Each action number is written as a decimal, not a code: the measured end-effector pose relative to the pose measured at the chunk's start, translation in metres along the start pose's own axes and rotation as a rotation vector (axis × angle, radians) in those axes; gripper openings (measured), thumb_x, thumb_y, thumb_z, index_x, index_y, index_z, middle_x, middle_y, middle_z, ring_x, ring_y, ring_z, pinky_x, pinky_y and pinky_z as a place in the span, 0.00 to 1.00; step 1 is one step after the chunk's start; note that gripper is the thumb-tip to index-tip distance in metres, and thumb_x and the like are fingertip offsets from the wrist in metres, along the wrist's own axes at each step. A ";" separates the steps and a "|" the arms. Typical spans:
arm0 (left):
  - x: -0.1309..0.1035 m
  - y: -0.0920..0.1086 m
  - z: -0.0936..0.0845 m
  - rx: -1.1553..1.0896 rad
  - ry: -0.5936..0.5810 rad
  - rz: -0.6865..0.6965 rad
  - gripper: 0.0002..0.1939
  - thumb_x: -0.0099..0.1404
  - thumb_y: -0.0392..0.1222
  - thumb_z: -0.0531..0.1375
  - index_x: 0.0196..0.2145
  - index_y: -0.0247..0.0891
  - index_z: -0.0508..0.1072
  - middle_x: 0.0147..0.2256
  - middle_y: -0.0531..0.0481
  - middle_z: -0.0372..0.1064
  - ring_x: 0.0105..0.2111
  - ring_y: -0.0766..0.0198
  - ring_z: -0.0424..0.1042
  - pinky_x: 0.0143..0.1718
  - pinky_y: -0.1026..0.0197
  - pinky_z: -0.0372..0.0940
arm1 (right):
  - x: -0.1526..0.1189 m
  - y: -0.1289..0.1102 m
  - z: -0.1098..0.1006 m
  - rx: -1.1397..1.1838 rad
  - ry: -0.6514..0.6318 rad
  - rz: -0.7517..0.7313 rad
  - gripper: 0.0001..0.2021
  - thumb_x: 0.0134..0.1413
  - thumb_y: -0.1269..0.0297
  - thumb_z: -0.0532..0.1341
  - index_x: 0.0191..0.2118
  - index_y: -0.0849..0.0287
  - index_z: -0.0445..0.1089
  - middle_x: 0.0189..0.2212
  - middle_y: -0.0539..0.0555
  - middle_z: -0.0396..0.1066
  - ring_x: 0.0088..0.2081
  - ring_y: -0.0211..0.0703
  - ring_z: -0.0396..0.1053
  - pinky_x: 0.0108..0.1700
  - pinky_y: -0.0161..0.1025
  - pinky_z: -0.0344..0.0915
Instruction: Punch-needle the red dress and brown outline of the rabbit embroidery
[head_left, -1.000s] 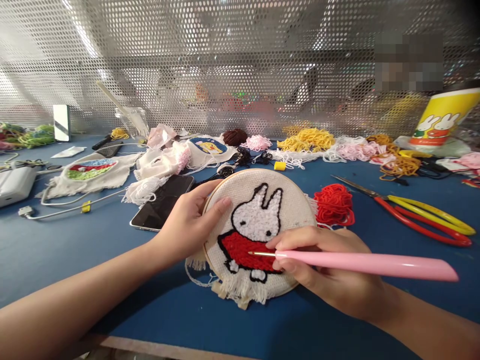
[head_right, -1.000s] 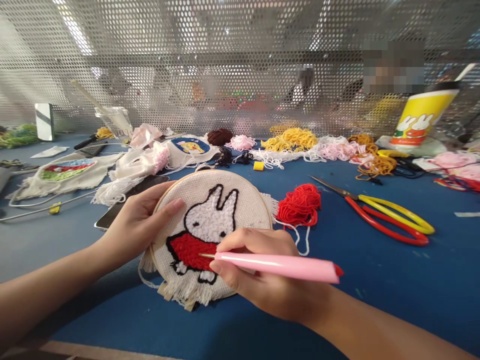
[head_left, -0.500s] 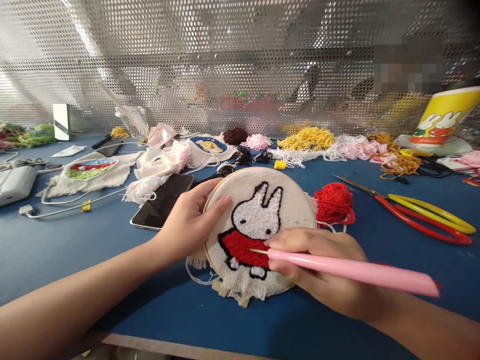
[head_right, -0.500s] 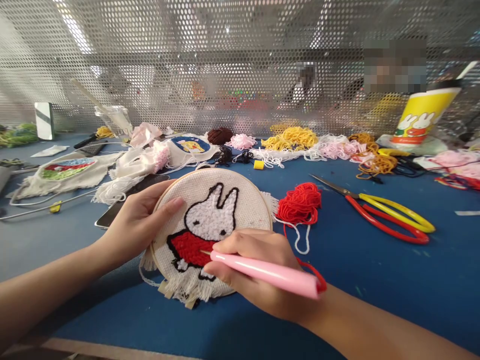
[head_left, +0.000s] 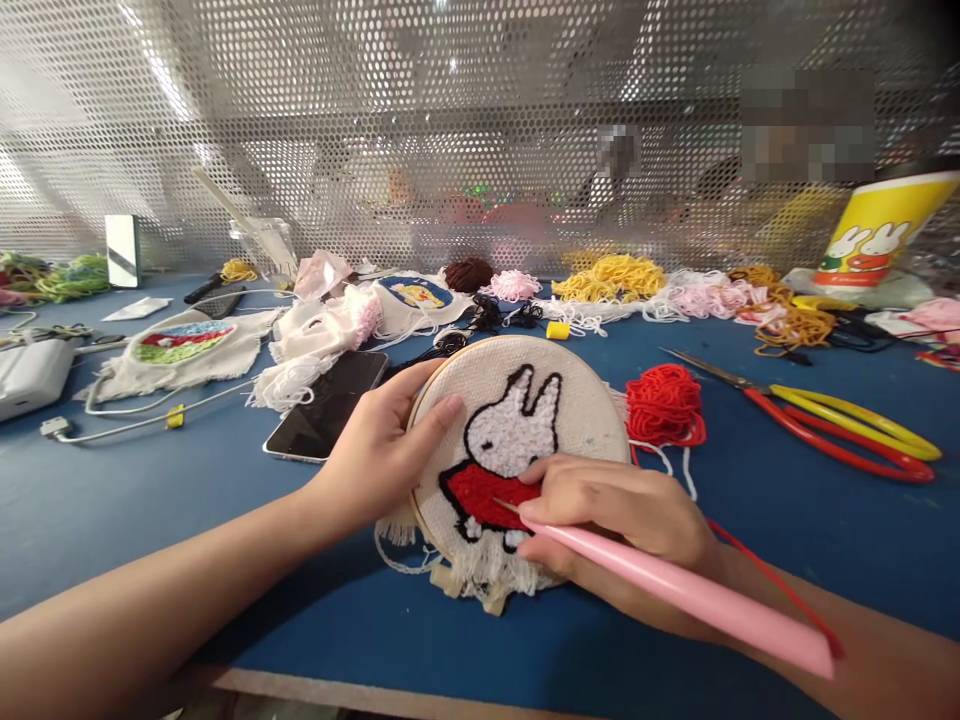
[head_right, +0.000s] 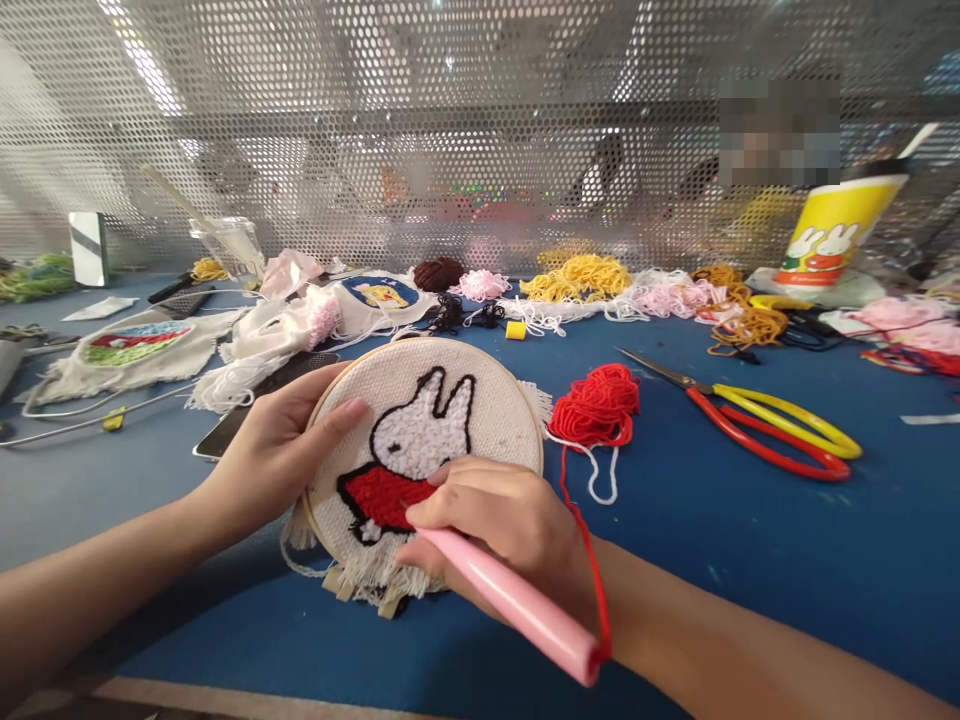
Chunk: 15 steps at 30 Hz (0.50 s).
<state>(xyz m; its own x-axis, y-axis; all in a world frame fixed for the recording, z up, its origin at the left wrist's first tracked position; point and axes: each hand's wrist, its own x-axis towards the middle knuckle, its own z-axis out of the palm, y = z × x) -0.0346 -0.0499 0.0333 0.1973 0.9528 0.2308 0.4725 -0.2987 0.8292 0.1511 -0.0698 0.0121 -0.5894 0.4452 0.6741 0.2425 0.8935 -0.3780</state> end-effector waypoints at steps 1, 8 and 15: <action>0.000 0.000 0.000 0.003 -0.002 0.002 0.18 0.57 0.46 0.51 0.44 0.36 0.64 0.40 0.49 0.69 0.38 0.59 0.67 0.35 0.63 0.64 | 0.000 -0.001 -0.002 -0.002 -0.022 0.018 0.02 0.48 0.73 0.54 0.30 0.64 0.63 0.21 0.53 0.66 0.25 0.35 0.63 0.32 0.33 0.65; -0.004 0.004 0.004 0.074 0.026 0.049 0.17 0.59 0.46 0.50 0.44 0.37 0.63 0.42 0.50 0.67 0.38 0.61 0.67 0.40 0.64 0.61 | -0.009 0.008 0.012 -0.311 -0.096 -0.151 0.06 0.48 0.72 0.55 0.33 0.68 0.65 0.20 0.54 0.63 0.25 0.39 0.58 0.32 0.41 0.59; -0.006 0.005 0.005 0.081 0.018 0.073 0.19 0.58 0.45 0.51 0.46 0.35 0.61 0.45 0.48 0.65 0.41 0.59 0.65 0.41 0.62 0.60 | -0.003 0.009 0.021 -0.263 -0.073 -0.021 0.07 0.50 0.70 0.54 0.25 0.63 0.64 0.18 0.50 0.58 0.24 0.37 0.57 0.31 0.38 0.56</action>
<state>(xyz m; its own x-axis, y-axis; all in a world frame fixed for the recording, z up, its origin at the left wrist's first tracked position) -0.0294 -0.0569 0.0338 0.2181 0.9291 0.2987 0.5253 -0.3697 0.7664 0.1392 -0.0643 -0.0069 -0.6481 0.4299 0.6286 0.4159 0.8913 -0.1808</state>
